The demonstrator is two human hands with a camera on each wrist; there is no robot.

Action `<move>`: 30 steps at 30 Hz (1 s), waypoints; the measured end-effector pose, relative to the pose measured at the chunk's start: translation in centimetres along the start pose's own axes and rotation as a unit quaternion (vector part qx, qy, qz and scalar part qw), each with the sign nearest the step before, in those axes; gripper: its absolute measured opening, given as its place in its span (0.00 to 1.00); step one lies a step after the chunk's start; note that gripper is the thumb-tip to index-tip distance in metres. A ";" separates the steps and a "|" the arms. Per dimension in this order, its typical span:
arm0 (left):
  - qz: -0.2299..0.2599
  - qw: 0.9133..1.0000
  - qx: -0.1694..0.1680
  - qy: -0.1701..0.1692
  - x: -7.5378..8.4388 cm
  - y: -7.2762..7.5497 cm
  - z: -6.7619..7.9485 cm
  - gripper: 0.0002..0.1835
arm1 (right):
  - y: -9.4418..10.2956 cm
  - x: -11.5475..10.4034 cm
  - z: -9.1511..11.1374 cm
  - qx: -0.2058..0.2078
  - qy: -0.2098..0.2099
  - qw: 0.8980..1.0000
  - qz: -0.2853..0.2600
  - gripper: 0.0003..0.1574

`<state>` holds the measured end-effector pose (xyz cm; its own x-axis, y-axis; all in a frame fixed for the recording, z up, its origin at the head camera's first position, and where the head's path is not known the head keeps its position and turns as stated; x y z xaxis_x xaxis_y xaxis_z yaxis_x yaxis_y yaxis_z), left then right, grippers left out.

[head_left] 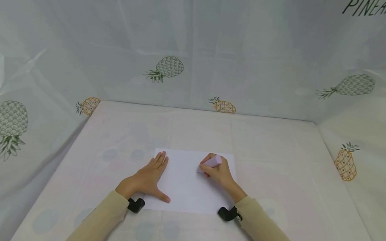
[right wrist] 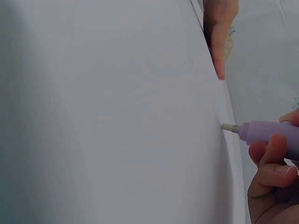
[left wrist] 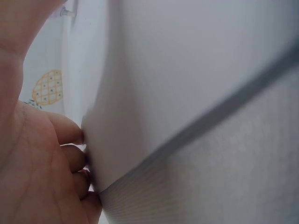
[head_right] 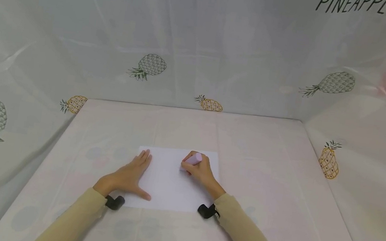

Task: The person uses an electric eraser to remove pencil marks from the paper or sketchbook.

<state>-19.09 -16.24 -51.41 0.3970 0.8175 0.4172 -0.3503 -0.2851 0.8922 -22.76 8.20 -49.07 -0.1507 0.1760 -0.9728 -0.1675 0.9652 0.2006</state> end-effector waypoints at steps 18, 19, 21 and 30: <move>0.007 1.000 0.007 0.002 0.0 -0.2 -0.1 0.78 | 1.3 3.2 -0.4 0.030 -0.012 0.999 0.022 0.05; 0.007 1.000 0.008 0.002 0.0 -0.2 0.0 0.78 | 1.3 3.2 -0.4 0.029 -0.010 0.999 0.023 0.05; 0.005 1.000 0.009 0.002 0.0 -0.2 0.0 0.78 | 1.5 3.1 -0.3 0.027 -0.005 0.999 0.023 0.05; -0.002 1.000 0.009 -0.003 -0.1 -0.3 -0.1 0.78 | 1.9 3.2 -0.2 0.034 -0.003 0.999 0.023 0.05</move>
<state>-19.10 -16.18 -51.76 0.4036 0.8154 0.4151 -0.3328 -0.2918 0.8967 -23.79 10.54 -51.76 -0.1506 0.2212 -0.9635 -0.0937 0.9671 0.2367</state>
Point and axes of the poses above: each hand's wrist, its own z-axis away from the middle knuckle, its own y-axis out of the back of the hand, x = y × z, the point moved 5 cm from there along -z, towards the middle knuckle, and after that the axes turned 6 degrees about x, right-handed, at the moved point
